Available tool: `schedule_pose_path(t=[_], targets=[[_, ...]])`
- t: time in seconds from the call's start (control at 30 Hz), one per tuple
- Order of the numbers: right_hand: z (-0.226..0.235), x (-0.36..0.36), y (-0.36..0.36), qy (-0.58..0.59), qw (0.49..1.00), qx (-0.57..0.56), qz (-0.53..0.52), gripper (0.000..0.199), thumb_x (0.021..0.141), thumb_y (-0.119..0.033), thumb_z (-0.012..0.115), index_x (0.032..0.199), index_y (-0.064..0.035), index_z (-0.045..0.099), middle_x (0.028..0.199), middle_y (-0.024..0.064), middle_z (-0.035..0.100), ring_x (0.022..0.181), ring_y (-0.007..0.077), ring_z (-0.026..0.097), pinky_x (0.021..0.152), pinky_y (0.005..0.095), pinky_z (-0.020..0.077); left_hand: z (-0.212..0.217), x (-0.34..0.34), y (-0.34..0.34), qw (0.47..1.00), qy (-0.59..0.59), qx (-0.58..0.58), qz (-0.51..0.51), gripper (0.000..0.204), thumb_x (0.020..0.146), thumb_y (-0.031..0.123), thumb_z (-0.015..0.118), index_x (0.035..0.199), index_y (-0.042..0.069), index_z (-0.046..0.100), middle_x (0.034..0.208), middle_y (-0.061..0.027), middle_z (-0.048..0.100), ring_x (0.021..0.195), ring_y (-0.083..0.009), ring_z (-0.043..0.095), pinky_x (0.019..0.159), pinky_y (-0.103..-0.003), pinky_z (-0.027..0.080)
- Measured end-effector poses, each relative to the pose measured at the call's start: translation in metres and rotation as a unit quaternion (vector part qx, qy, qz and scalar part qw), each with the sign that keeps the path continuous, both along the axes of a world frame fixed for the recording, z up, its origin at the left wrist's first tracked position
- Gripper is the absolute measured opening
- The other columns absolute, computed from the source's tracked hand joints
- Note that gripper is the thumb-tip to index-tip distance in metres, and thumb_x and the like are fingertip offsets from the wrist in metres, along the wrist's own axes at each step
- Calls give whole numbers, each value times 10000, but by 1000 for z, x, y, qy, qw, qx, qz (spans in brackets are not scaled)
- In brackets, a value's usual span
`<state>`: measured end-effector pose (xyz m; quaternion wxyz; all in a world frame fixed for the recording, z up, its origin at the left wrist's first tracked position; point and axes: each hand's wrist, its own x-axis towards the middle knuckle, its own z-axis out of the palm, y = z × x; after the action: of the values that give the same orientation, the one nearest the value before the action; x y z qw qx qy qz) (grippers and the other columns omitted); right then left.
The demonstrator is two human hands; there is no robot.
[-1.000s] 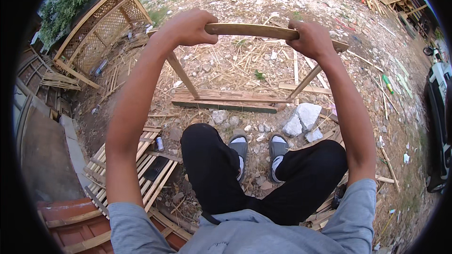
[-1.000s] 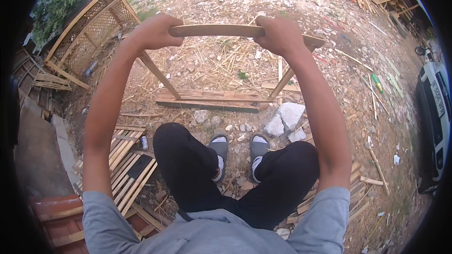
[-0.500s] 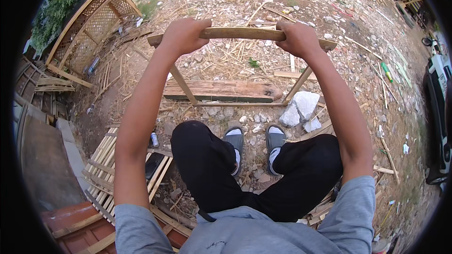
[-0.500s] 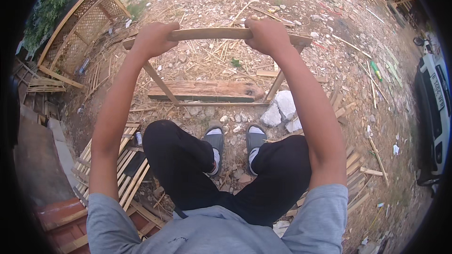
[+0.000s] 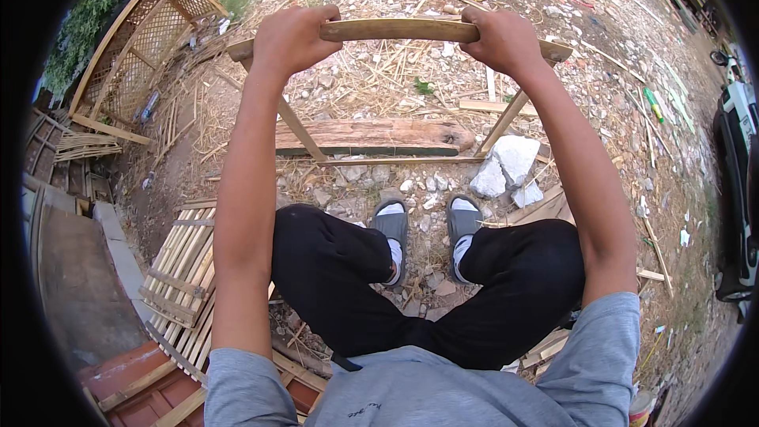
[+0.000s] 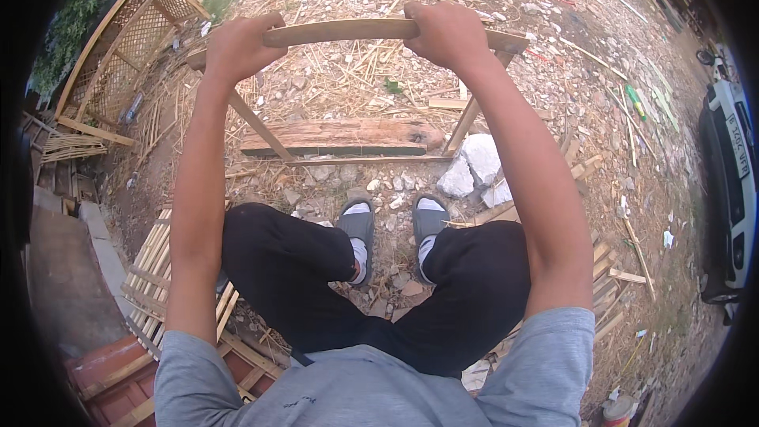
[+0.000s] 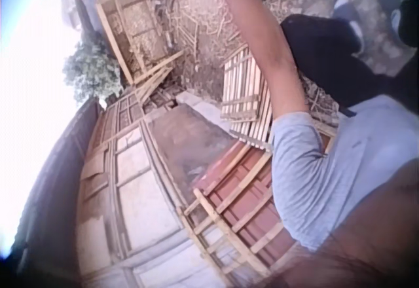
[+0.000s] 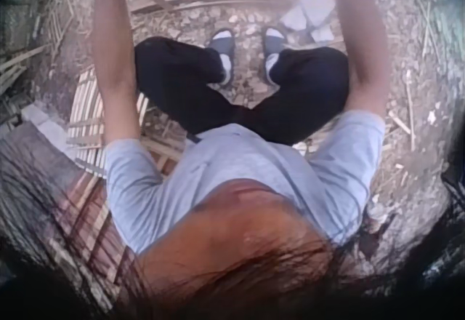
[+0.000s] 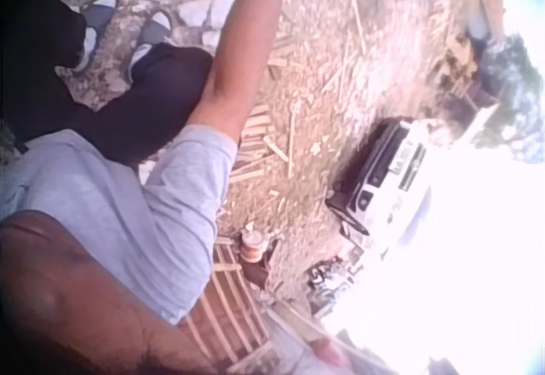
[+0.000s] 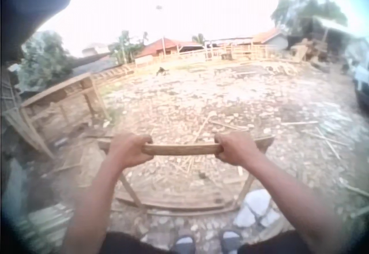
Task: The person sets down a phone and assembles a wooden frame structure by fitting bamboo slats and wooden frames together by hand.
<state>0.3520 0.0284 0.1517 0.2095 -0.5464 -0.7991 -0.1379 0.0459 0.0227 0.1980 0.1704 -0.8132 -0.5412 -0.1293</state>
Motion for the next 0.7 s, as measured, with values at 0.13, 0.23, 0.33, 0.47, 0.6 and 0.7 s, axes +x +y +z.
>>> schedule_pose_path(t=[0.13, 0.23, 0.33, 0.47, 0.6, 0.7], targets=[[4, -3, -10, 1, 1000, -3, -1, 244, 738, -289, 706, 935, -164, 632, 693, 78, 657, 700, 285, 665, 616, 421, 524, 3, 2, -7, 1000, -10, -21, 9, 304, 691, 324, 707, 973, 212, 694, 731, -66, 688, 729, -268, 671, 651, -406, 510], [2, 1, -10, -1, 1000, -15, -8, 242, 747, -287, 696, 940, -163, 619, 696, 71, 662, 697, 282, 668, 604, 419, 517, 10, 6, -12, 999, 0, -44, 21, 307, 704, 339, 715, 983, 213, 690, 771, -56, 692, 756, -254, 672, 663, -396, 519], [2, -4, -12, 5, 1000, -9, 6, 240, 753, -283, 691, 945, -163, 609, 692, 71, 660, 690, 281, 667, 589, 420, 509, 13, 6, -15, 997, 12, -70, 40, 316, 719, 359, 725, 998, 216, 688, 808, -39, 696, 775, -235, 674, 670, -385, 530], [2, -1, -12, 8, 1000, -9, 3, 221, 756, -282, 687, 927, -161, 613, 689, 74, 658, 678, 281, 666, 587, 425, 509, 16, 10, -16, 996, 5, -85, 41, 381, 704, 424, 754, 1012, 210, 689, 819, -34, 699, 779, -224, 677, 687, -387, 535], [-1, 1, -10, 12, 1000, 17, 12, 198, 752, -278, 682, 901, -162, 623, 688, 74, 658, 682, 280, 666, 588, 426, 510, 20, 13, -19, 993, 0, -111, 45, 487, 730, 569, 713, 1005, 167, 690, 818, -53, 696, 781, -225, 678, 696, -374, 530], [0, 0, -10, 11, 1000, -3, 5, 297, 736, -325, 732, 979, -186, 635, 730, 66, 672, 717, 286, 665, 618, 423, 507, 19, 2, -9, 984, -58, -166, 20, 620, 767, 698, 610, 962, 116, 697, 781, -75, 673, 742, -217, 655, 671, -351, 500]])
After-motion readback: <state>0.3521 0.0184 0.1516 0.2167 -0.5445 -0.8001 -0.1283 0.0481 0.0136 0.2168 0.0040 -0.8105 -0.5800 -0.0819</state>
